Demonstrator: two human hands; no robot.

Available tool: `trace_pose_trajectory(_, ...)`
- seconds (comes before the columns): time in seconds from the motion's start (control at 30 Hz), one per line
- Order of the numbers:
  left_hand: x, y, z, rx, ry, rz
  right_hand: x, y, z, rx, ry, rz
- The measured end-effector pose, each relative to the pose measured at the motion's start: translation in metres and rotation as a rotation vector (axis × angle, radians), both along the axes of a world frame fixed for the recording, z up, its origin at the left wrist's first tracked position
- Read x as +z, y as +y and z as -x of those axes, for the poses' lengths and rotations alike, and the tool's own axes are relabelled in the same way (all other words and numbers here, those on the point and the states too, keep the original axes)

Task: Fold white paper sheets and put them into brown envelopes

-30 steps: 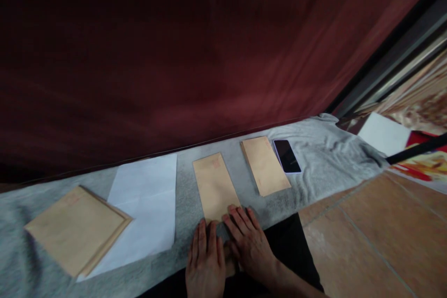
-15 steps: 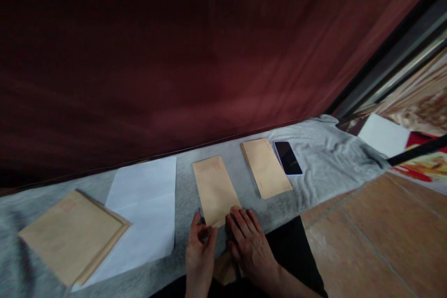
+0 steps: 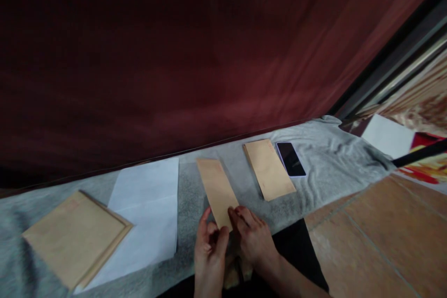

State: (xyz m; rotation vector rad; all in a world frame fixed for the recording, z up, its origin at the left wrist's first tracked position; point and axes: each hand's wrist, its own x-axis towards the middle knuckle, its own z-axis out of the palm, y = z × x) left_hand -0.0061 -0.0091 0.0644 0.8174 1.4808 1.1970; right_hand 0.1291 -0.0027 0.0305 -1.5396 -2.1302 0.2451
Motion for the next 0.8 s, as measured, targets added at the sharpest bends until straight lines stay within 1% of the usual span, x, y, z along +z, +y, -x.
trace_pose_trajectory(0.03,0.004,-0.001,-0.002,-0.011,-0.03,-0.011,0.004,0.002,-0.002,-0.008,0.069,0.01)
trace_pose_trajectory(0.1,0.007,-0.003,-0.005,-0.031,-0.065,-0.019,0.014,0.008,-0.007,-0.044,0.281,0.047)
trace_pose_trajectory(0.23,0.003,-0.004,-0.009,-0.037,-0.071,0.075,0.033,0.016,-0.013,-0.169,0.853,0.163)
trace_pose_trajectory(0.3,-0.001,-0.005,-0.014,-0.055,-0.16,0.13,0.035,0.016,-0.011,-0.204,1.092,0.27)
trace_pose_trajectory(0.4,-0.007,-0.004,-0.02,-0.085,-0.319,0.181,0.027,0.01,-0.001,-0.246,1.362,0.513)
trace_pose_trajectory(0.43,-0.009,-0.003,-0.021,-0.085,-0.34,0.183,0.022,0.008,0.003,-0.276,1.423,0.58)
trace_pose_trajectory(0.5,-0.014,-0.002,-0.02,-0.071,-0.331,0.186,0.012,0.004,0.008,-0.327,1.501,0.66)
trace_pose_trajectory(0.63,-0.022,-0.002,-0.01,-0.105,-0.202,0.266,0.001,0.004,0.01,-0.433,1.576,0.791)
trace_pose_trajectory(0.73,-0.023,0.0,0.0,-0.148,-0.091,0.295,-0.001,0.008,0.004,-0.518,1.592,0.818)
trace_pose_trajectory(0.8,-0.022,0.004,0.008,-0.177,-0.034,0.312,-0.002,0.011,-0.003,-0.532,1.578,0.804)
